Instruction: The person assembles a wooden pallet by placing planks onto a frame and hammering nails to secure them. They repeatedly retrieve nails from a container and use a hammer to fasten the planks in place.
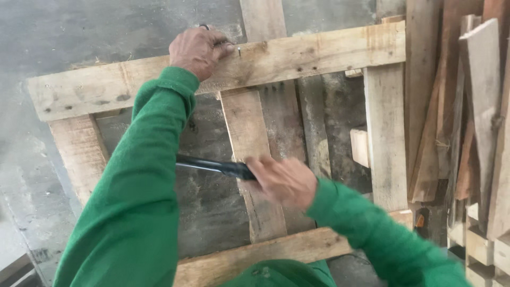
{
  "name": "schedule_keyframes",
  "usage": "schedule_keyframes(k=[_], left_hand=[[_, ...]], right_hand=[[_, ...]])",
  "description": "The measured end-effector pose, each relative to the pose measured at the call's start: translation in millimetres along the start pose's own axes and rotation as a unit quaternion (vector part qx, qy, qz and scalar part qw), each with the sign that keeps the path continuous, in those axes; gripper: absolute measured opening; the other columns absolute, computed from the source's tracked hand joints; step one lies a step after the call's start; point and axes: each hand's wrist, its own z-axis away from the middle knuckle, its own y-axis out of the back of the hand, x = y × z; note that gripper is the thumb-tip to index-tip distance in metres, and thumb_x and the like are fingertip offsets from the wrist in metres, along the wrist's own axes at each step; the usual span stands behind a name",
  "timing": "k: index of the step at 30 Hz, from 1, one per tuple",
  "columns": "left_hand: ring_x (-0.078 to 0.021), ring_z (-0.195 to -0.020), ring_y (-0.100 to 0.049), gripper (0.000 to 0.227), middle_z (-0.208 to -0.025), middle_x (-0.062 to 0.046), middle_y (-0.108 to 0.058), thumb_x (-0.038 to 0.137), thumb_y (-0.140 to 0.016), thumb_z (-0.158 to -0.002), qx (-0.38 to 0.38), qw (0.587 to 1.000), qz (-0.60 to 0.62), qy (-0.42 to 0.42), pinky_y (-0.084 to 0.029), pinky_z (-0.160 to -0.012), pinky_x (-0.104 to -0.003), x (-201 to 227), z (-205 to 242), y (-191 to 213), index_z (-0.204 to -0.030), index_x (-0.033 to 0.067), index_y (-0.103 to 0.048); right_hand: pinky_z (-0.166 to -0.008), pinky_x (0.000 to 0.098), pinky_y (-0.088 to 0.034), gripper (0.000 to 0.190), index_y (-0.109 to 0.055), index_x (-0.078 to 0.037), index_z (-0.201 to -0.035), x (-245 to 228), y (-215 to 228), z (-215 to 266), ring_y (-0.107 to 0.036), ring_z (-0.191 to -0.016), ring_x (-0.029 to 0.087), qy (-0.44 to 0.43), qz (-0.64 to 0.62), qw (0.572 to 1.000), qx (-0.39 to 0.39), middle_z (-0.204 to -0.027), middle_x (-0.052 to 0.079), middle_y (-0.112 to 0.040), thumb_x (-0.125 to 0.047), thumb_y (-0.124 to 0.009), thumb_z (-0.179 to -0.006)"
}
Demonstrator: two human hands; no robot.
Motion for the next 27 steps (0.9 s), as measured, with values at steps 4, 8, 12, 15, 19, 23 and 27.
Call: schedule_keyframes(k=[4, 8, 12, 15, 19, 23, 27], left_hand=[[-0.0246, -0.091, -0.068, 0.029, -0.105, -0.001, -0.076, 0.047, -0.07, -0.091, 0.047, 0.998, 0.0, -0.046, -0.054, -0.083, -0.044, -1, 3, 3, -0.111, 0.028, -0.08], [-0.0271, -0.089, -0.069, 0.032, -0.105, -0.006, -0.074, 0.049, -0.067, -0.097, 0.023, 0.998, -0.027, -0.043, -0.055, -0.082, -0.046, -3, 4, 5, -0.118, 0.0259, -0.076], [-0.0269, -0.089, -0.069, 0.031, -0.105, -0.004, -0.076, 0.049, -0.069, -0.095, 0.049, 0.996, -0.012, -0.073, -0.056, -0.08, -0.046, -9, 1, 6, -0.114, 0.0268, -0.079], [-0.0239, -0.083, -0.07, 0.032, -0.101, -0.003, -0.075, 0.05, -0.068, -0.092, 0.031, 0.997, -0.001, -0.074, -0.056, -0.074, -0.043, -10, 1, -2, -0.113, 0.0285, -0.078], [-0.0225, -0.079, -0.069, 0.029, -0.093, -0.005, -0.073, 0.048, -0.062, -0.102, 0.106, 0.992, 0.046, -0.051, -0.057, -0.068, -0.041, -15, 7, -11, -0.112, 0.0249, -0.076], [-0.0187, -0.08, -0.071, 0.029, -0.093, -0.007, -0.075, 0.039, -0.058, -0.108, 0.365, 0.891, 0.237, -0.132, -0.061, -0.068, -0.04, -28, 10, -29, -0.116, 0.0152, -0.073], [-0.013, -0.069, -0.07, 0.026, -0.082, -0.005, -0.072, 0.036, -0.051, -0.11, 0.347, 0.877, 0.323, -0.077, -0.062, -0.057, -0.033, -39, -11, -42, -0.114, 0.0143, -0.063]], right_hand=[[-0.035, 0.0308, -0.048, 0.043, -0.047, -0.002, -0.115, 17, 69, -33, -0.051, -0.044, 0.014, -0.11, 0.149, 0.969, -0.166, -0.075, 0.012, -0.056, -0.043, -0.038, -0.109], [-0.044, 0.0362, -0.053, 0.044, -0.051, -0.005, -0.111, 33, 92, -31, -0.057, -0.054, 0.019, -0.186, 0.185, 0.955, -0.14, -0.08, 0.011, -0.061, -0.048, -0.046, -0.106], [-0.039, 0.0373, -0.052, 0.046, -0.052, 0.003, -0.115, 28, 52, -6, -0.06, -0.05, 0.024, -0.08, 0.144, 0.986, 0.016, -0.081, 0.016, -0.065, -0.039, -0.058, -0.097], [-0.037, 0.0369, -0.052, 0.042, -0.054, -0.004, -0.123, 24, 22, 30, -0.059, -0.043, 0.02, -0.17, -0.039, 0.983, -0.058, -0.072, 0.013, -0.066, -0.038, -0.054, -0.1], [-0.034, 0.0337, -0.048, 0.035, -0.061, -0.006, -0.118, 14, -22, 70, -0.055, -0.04, 0.016, -0.254, -0.257, 0.932, 0.0, -0.076, 0.006, -0.068, -0.034, -0.051, -0.1], [-0.04, 0.0302, -0.045, 0.037, -0.061, 0.003, -0.111, 10, -70, 91, -0.053, -0.047, 0.013, -0.342, -0.451, 0.814, 0.131, -0.065, 0.009, -0.058, -0.033, -0.053, -0.103], [-0.039, 0.0317, -0.049, 0.047, -0.058, -0.008, -0.126, 11, -47, 96, -0.057, -0.049, 0.013, -0.394, -0.539, 0.717, 0.2, -0.071, 0.009, -0.065, -0.041, -0.05, -0.093]])
